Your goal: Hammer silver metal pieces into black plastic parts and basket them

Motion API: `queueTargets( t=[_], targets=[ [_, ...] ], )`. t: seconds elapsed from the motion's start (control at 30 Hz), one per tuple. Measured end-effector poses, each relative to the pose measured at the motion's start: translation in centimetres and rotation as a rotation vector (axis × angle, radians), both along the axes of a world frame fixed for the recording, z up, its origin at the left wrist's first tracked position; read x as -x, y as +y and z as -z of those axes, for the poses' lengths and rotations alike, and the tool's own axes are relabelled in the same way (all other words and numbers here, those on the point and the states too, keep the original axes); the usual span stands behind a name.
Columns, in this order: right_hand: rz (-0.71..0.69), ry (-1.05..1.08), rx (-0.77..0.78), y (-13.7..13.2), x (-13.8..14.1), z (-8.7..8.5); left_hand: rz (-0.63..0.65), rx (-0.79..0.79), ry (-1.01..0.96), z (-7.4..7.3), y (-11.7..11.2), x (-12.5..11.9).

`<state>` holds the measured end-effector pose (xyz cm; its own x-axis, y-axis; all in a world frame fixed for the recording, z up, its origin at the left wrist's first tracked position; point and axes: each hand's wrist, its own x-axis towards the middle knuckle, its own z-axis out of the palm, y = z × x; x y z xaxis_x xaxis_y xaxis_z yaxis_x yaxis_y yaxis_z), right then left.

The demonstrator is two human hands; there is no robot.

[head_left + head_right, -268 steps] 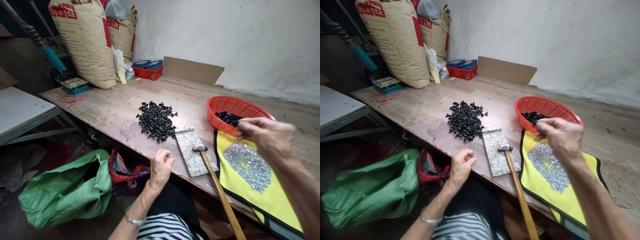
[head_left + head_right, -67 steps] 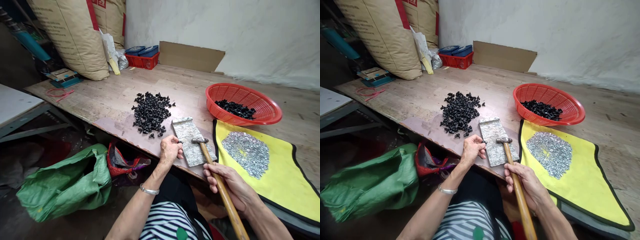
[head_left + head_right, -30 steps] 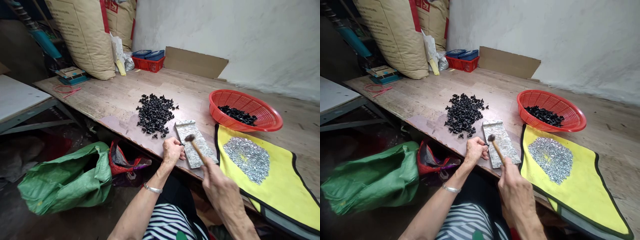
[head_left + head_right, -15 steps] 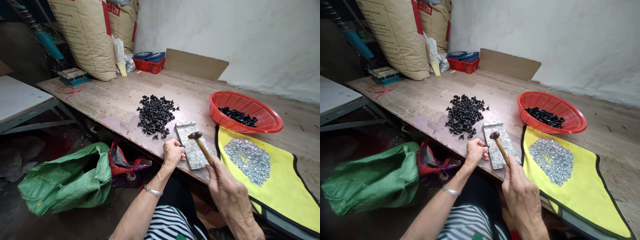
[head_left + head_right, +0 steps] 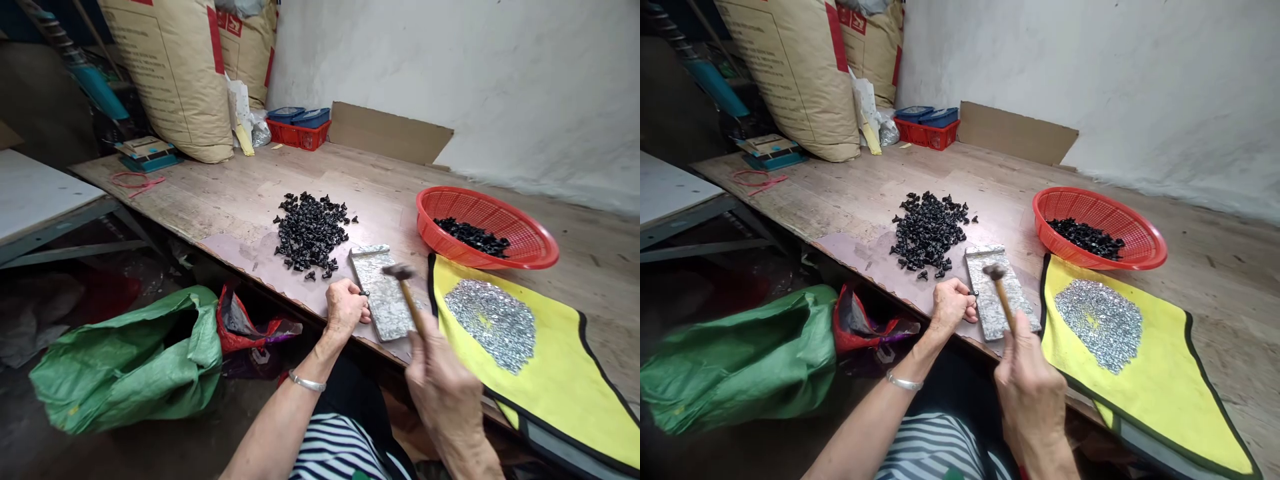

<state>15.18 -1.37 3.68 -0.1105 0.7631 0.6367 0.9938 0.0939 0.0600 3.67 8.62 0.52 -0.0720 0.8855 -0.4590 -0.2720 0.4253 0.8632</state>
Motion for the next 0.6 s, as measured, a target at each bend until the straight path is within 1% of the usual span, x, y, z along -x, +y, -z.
queueTargets(
  t=[0.07,0.1,0.13,0.23,0.27,0.3,0.37,0.43,0.47,0.53,0.6],
  targets=[
    [0.031,-0.085,0.121,0.01,0.12,0.51,-0.003,-0.003,0.000,0.01,-0.01,0.00],
    [0.036,-0.098,0.155,0.01,0.11,0.61,-0.003,-0.006,-0.003,0.00,-0.02,0.00],
    [0.033,-0.083,0.151,0.00,0.09,0.59,-0.005,-0.009,-0.007,-0.01,-0.03,0.00],
    [0.002,0.030,-0.002,-0.02,0.10,0.28,-0.008,-0.015,-0.021,-0.05,-0.05,-0.02],
    [0.007,0.038,-0.026,-0.02,0.17,0.27,-0.010,-0.015,-0.022,-0.06,-0.05,-0.02],
    [0.025,0.019,-0.014,0.01,0.25,0.33,-0.012,-0.012,-0.019,-0.06,-0.05,-0.03],
    [0.058,-0.060,0.093,0.09,0.38,0.55,-0.016,-0.003,-0.013,-0.06,-0.03,-0.05],
    [0.051,-0.087,0.169,0.13,0.40,0.66,-0.018,0.000,-0.014,-0.06,-0.01,-0.05],
    [0.039,-0.063,0.156,0.12,0.39,0.67,-0.018,-0.002,-0.019,-0.06,-0.01,-0.04],
    [0.031,0.000,0.074,0.02,0.40,0.76,-0.016,-0.002,-0.027,-0.05,-0.02,-0.02],
    [0.054,-0.012,0.048,-0.12,0.50,1.16,-0.016,-0.003,-0.029,0.01,-0.03,-0.01]
  ],
)
